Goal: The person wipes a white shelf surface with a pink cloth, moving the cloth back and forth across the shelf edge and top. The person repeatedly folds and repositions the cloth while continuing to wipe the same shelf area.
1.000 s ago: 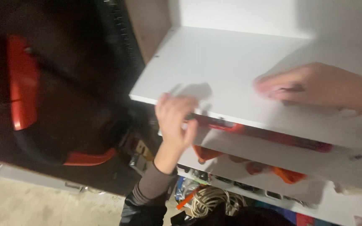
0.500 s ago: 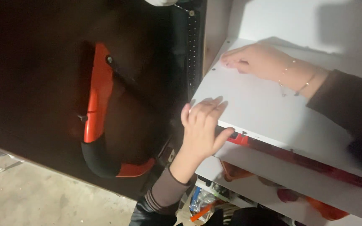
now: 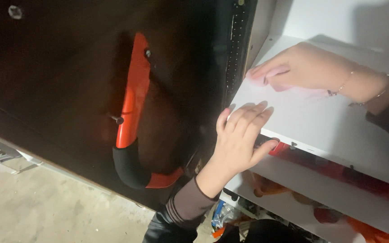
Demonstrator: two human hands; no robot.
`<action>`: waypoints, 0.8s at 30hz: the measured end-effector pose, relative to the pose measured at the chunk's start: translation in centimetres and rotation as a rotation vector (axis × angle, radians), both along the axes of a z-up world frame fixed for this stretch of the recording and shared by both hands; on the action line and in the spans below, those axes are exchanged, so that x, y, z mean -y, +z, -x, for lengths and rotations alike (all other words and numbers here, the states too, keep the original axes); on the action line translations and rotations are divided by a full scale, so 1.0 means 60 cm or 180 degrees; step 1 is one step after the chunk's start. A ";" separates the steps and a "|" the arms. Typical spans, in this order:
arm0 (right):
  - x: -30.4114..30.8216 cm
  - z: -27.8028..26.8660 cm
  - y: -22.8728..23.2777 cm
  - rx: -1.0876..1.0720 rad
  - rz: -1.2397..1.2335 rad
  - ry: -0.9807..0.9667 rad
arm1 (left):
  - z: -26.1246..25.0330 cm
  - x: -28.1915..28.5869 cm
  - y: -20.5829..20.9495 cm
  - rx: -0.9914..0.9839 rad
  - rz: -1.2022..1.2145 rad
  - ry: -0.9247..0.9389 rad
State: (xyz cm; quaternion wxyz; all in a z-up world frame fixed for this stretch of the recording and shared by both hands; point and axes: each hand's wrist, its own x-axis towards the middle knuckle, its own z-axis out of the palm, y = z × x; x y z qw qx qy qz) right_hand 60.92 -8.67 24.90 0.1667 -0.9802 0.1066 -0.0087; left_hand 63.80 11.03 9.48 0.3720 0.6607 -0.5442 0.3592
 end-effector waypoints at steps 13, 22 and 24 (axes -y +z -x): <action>-0.070 -0.004 0.051 -0.0411 0.0443 -0.1248 | -0.003 -0.011 0.002 0.0049 0.0032 -0.0007; 0.195 -0.076 -0.103 0.0880 0.1412 -0.0029 | -0.001 0.005 -0.008 -0.0023 0.0276 -0.0112; 0.234 -0.089 -0.117 0.1005 0.1643 0.0417 | 0.000 0.009 -0.010 -0.0064 0.0247 -0.0047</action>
